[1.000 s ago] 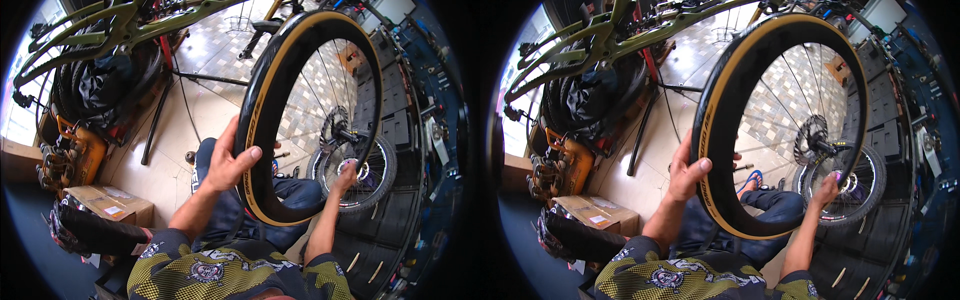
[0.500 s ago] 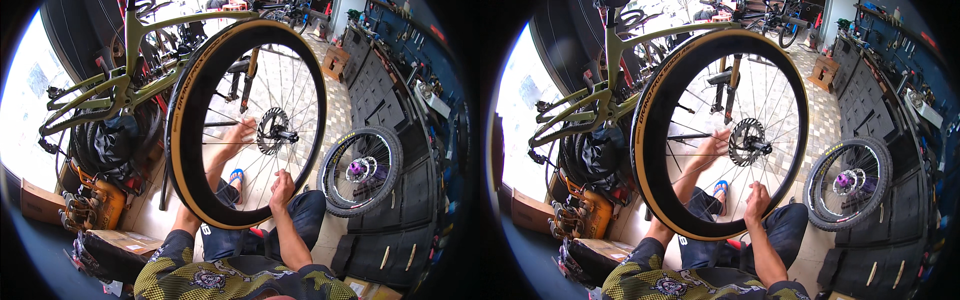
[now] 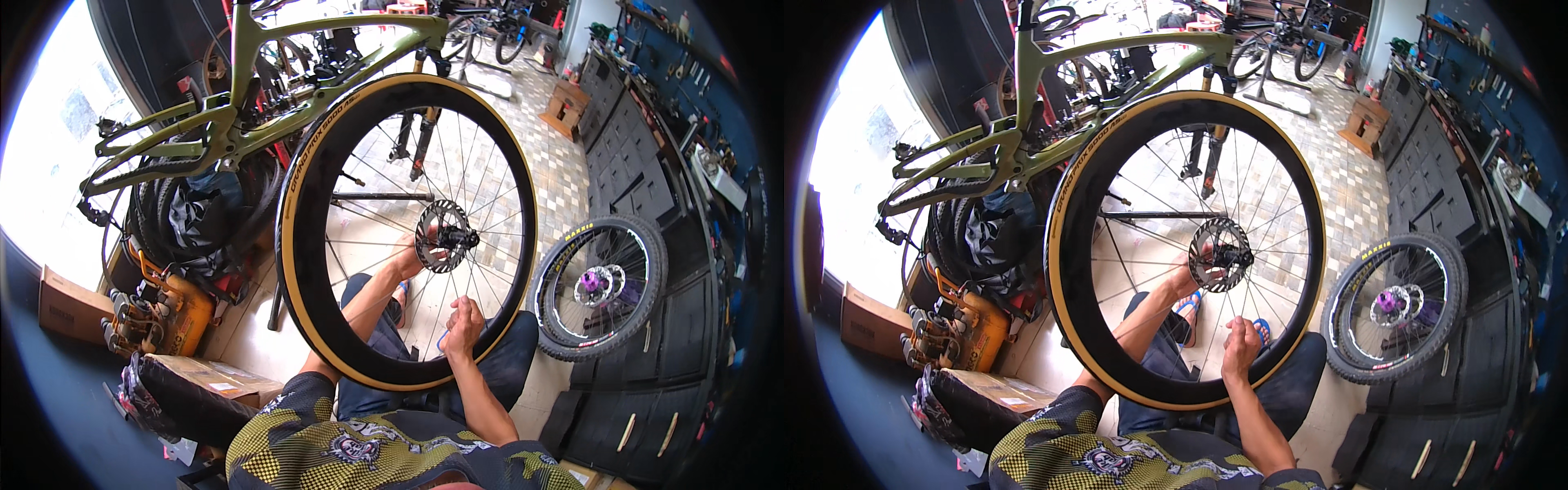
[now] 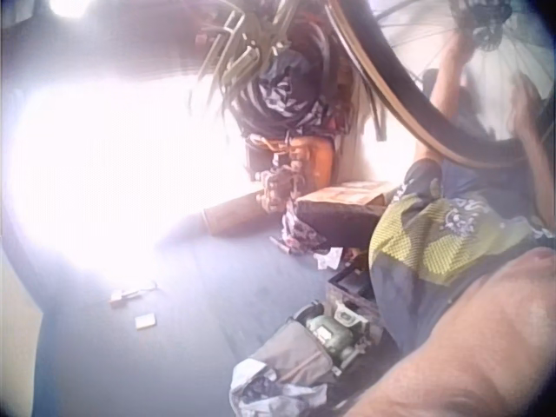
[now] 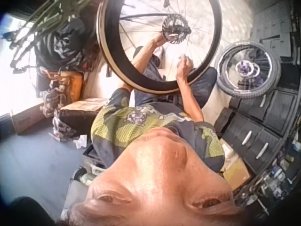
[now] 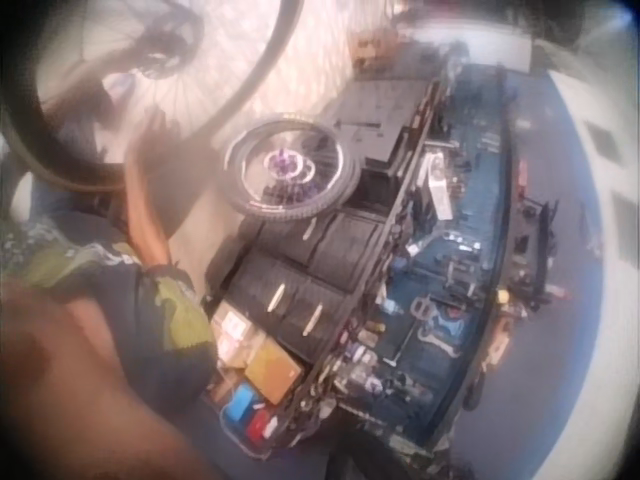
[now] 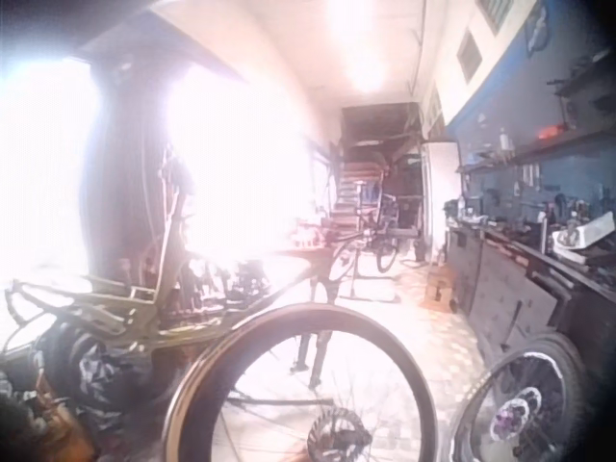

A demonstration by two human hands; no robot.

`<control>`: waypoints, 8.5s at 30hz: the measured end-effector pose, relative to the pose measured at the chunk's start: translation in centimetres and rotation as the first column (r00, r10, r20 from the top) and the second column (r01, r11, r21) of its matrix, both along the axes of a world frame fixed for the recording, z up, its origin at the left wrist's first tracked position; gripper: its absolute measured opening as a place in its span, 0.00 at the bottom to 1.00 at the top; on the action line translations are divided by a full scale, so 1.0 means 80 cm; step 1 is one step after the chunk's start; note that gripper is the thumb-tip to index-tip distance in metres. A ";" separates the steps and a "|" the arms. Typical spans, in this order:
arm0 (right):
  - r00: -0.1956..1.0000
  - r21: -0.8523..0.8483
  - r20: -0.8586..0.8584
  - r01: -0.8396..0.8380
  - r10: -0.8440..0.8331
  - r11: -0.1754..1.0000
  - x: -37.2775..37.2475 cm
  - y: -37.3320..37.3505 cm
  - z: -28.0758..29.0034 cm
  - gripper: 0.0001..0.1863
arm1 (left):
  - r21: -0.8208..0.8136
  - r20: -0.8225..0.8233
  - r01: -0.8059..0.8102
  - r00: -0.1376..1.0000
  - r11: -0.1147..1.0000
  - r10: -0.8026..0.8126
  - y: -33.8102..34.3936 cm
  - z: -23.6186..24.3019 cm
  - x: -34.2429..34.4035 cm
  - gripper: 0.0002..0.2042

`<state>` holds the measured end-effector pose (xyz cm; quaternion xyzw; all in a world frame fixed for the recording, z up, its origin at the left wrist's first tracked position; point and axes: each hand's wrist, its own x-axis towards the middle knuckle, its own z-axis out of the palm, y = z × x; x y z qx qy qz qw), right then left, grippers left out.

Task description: The person rinses a bicycle wheel under a tap, then carries it into a workshop and mounts it onto a repair stand. They adjust the hub and axle components by hand, spinning the wheel to check alignment.

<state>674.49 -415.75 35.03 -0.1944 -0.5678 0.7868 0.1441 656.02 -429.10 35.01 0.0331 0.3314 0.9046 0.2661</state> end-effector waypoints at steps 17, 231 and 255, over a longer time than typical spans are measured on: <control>0.907 0.442 0.057 -0.398 0.417 0.804 0.026 0.045 0.036 0.13 | -0.043 -0.026 -0.061 0.998 0.997 0.060 -0.015 0.031 0.034 0.10; 0.984 0.518 -0.056 0.172 -0.168 0.838 -0.213 0.109 0.103 0.14 | -0.359 0.021 -0.214 0.971 0.908 0.238 0.055 0.055 -0.039 0.04; 0.985 0.483 -0.106 0.170 -0.135 0.859 -0.219 0.111 0.088 0.14 | -0.366 -0.018 -0.198 0.978 0.909 0.206 0.046 0.045 -0.052 0.07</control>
